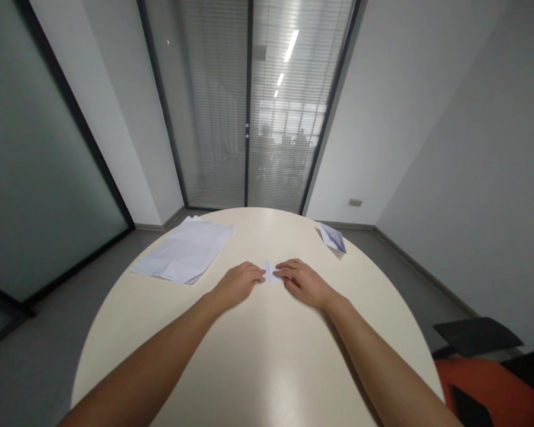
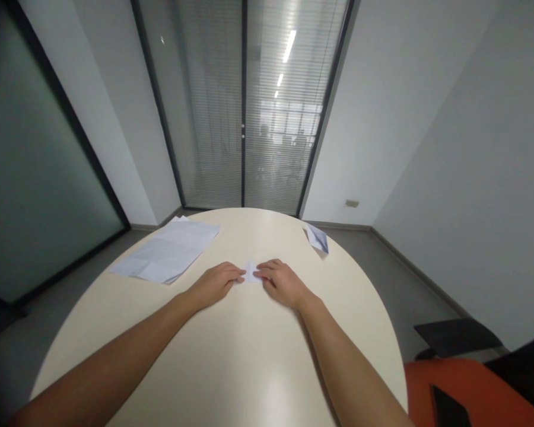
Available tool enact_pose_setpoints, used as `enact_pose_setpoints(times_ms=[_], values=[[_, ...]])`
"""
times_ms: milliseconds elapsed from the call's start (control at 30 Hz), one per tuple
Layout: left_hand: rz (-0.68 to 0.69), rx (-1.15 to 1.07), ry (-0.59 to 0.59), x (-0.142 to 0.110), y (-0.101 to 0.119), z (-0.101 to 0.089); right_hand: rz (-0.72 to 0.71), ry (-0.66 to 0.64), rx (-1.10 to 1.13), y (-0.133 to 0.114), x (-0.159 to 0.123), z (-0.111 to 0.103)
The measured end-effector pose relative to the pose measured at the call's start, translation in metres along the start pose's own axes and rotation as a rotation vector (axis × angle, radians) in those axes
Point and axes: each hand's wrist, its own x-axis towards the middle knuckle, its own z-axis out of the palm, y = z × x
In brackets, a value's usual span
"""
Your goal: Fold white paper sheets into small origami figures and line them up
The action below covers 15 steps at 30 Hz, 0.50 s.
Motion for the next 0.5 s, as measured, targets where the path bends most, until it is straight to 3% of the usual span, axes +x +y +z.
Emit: enact_pose_setpoints(times_ms=[267, 500], values=[[0.099, 0.001, 0.021, -0.0027, 0.0067, -0.0007, -0.041, -0.051, 0.110, -0.0100, 0.0017, -0.0062], [0.061, 0.039, -0.019, -0.0040, 0.0022, 0.0013, -0.010, -0.064, 0.109, -0.0117, 0.0028, -0.0040]])
